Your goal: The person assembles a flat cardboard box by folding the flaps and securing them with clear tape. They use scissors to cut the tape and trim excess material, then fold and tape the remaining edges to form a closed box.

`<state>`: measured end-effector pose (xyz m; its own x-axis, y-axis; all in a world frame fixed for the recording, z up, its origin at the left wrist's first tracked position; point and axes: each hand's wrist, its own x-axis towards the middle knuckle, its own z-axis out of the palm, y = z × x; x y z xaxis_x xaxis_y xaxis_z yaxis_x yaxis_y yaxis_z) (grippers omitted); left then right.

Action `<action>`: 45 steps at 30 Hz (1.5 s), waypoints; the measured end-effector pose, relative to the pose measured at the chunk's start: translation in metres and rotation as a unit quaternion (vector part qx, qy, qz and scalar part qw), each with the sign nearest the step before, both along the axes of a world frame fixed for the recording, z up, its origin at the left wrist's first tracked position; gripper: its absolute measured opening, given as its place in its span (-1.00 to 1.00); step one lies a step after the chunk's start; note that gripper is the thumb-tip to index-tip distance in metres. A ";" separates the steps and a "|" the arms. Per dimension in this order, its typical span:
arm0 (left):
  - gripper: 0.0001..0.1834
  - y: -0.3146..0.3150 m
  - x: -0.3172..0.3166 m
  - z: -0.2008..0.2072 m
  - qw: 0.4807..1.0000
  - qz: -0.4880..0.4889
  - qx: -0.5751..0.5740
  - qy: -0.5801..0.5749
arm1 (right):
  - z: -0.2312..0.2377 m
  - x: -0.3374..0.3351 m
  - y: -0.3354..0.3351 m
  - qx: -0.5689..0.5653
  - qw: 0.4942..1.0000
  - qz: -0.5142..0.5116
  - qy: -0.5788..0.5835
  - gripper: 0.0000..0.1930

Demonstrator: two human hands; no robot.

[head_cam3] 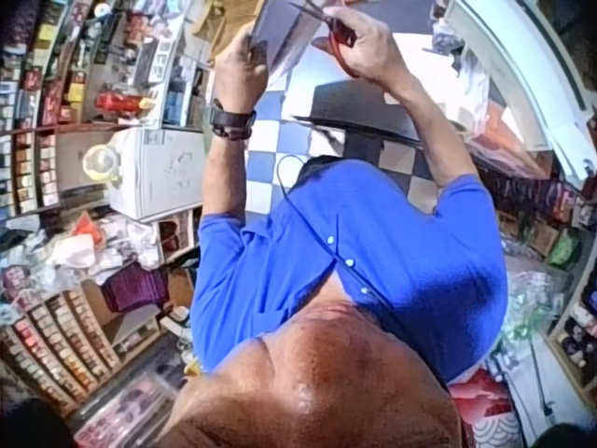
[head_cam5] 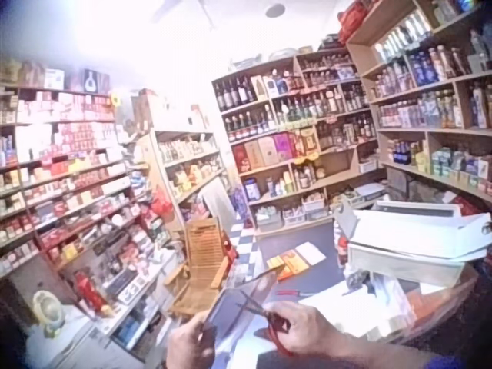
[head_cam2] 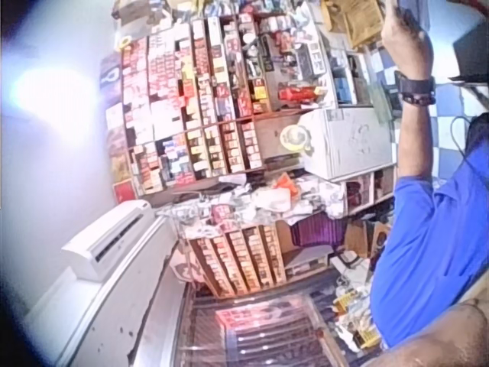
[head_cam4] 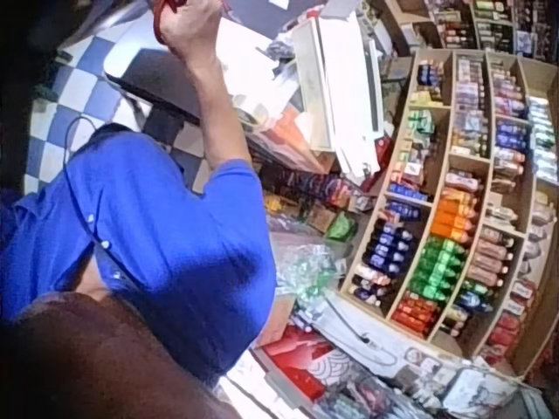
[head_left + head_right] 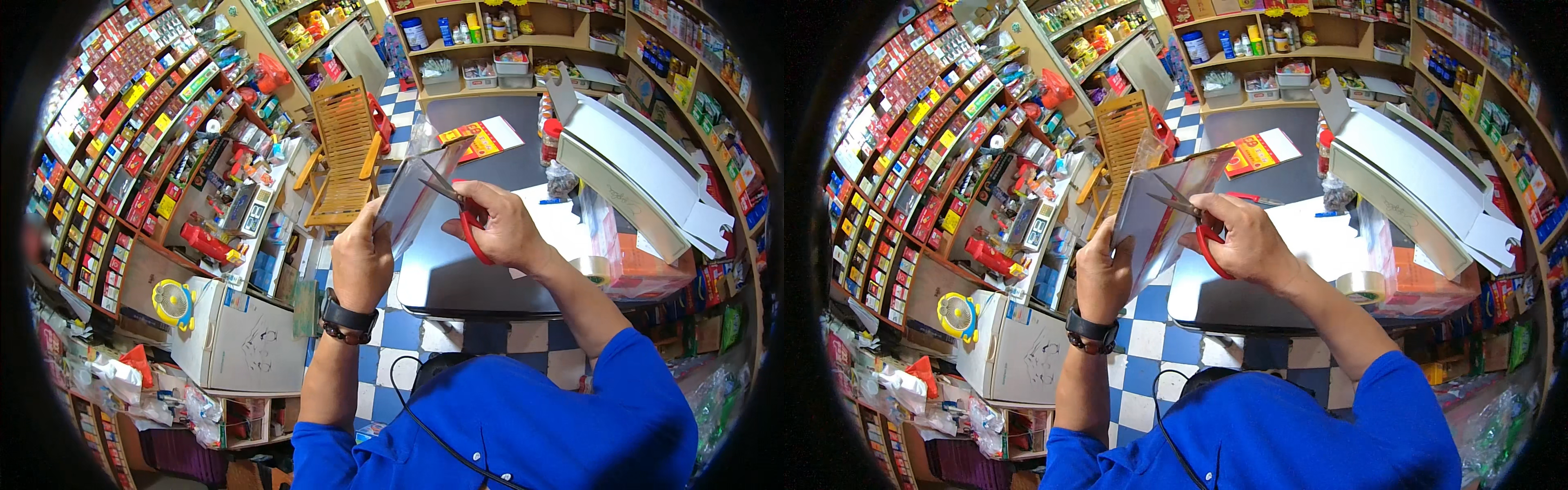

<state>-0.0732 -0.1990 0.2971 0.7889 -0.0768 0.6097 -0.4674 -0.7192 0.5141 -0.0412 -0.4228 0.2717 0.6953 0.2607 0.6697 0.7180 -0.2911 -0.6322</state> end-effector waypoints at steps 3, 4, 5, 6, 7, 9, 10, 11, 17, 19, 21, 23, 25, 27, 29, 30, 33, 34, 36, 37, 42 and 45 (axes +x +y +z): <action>-0.65 0.000 -0.001 -0.002 1.000 -0.007 -0.006 0.001 | 0.003 0.006 0.000 -0.003 0.999 0.001 -0.039 -0.53; -0.66 0.000 0.000 -0.003 1.000 -0.008 -0.006 0.002 | 0.003 0.008 0.001 -0.004 0.999 0.002 -0.050 -0.52; -0.66 0.000 -0.001 -0.003 1.000 -0.013 -0.006 0.006 | 0.003 0.010 0.001 -0.004 0.998 0.004 -0.061 -0.52; -0.65 -0.001 -0.001 -0.002 1.000 -0.017 -0.007 0.009 | 0.003 0.013 0.001 -0.009 0.998 0.003 -0.066 -0.53; -0.65 -0.001 -0.002 -0.002 1.000 -0.022 -0.008 0.013 | 0.003 0.014 0.000 -0.015 0.997 0.001 -0.072 -0.53; -0.66 -0.003 -0.003 -0.001 0.999 -0.031 -0.019 0.024 | 0.003 0.019 -0.004 -0.026 0.996 0.003 -0.085 -0.53; -0.66 -0.003 -0.004 0.000 0.999 -0.034 -0.024 0.030 | 0.003 0.022 -0.007 -0.030 0.995 0.008 -0.091 -0.53; -0.66 -0.004 -0.004 0.001 0.999 -0.037 -0.023 0.032 | 0.003 0.025 -0.010 -0.034 0.995 0.012 -0.098 -0.54; -0.70 -0.006 -0.007 0.006 0.996 -0.067 -0.029 0.059 | 0.015 0.034 -0.035 -0.090 0.985 0.022 -0.146 -0.53; -0.71 -0.006 -0.007 0.006 0.994 -0.078 -0.034 0.070 | 0.023 0.033 -0.041 -0.106 0.982 0.022 -0.155 -0.55; -0.71 -0.007 -0.006 0.005 0.994 -0.081 -0.039 0.069 | 0.026 0.033 -0.043 -0.103 0.979 0.018 -0.172 -0.55; -0.71 -0.010 -0.005 0.005 0.993 -0.085 -0.044 0.072 | 0.027 0.034 -0.046 -0.115 0.978 0.014 -0.174 -0.55; -0.71 -0.012 -0.005 0.006 0.992 -0.085 -0.052 0.081 | 0.028 0.032 -0.046 -0.104 0.978 0.001 -0.179 -0.55; -0.71 -0.012 -0.003 0.005 0.992 -0.086 -0.056 0.076 | 0.029 0.027 -0.044 -0.099 0.980 -0.012 -0.172 -0.54; -0.70 -0.012 -0.003 0.005 0.991 -0.086 -0.059 0.078 | 0.030 0.019 -0.042 -0.100 0.983 -0.025 -0.154 -0.53; -0.70 -0.012 -0.002 0.005 0.991 -0.086 -0.060 0.083 | 0.029 0.019 -0.042 -0.099 0.981 -0.034 -0.165 -0.53; -0.71 -0.012 -0.001 0.004 0.989 -0.085 -0.069 0.102 | 0.025 0.019 -0.042 -0.097 0.977 -0.054 -0.183 -0.52; -0.71 -0.012 -0.001 0.003 0.988 -0.082 -0.072 0.109 | 0.023 0.020 -0.043 -0.095 0.977 -0.054 -0.181 -0.52; -0.72 -0.011 0.000 0.001 0.986 -0.095 -0.084 0.109 | 0.021 0.023 -0.042 -0.091 0.977 -0.045 -0.188 -0.52; -0.72 -0.011 0.000 0.000 0.985 -0.101 -0.090 0.109 | 0.020 0.025 -0.043 -0.088 0.976 -0.037 -0.197 -0.52; -0.74 -0.009 -0.001 0.001 0.984 -0.111 -0.082 0.115 | 0.021 0.031 -0.045 -0.103 0.972 -0.013 -0.211 -0.53; -0.75 -0.008 -0.002 0.002 0.985 -0.114 -0.081 0.106 | 0.024 0.033 -0.047 -0.124 0.971 -0.008 -0.207 -0.53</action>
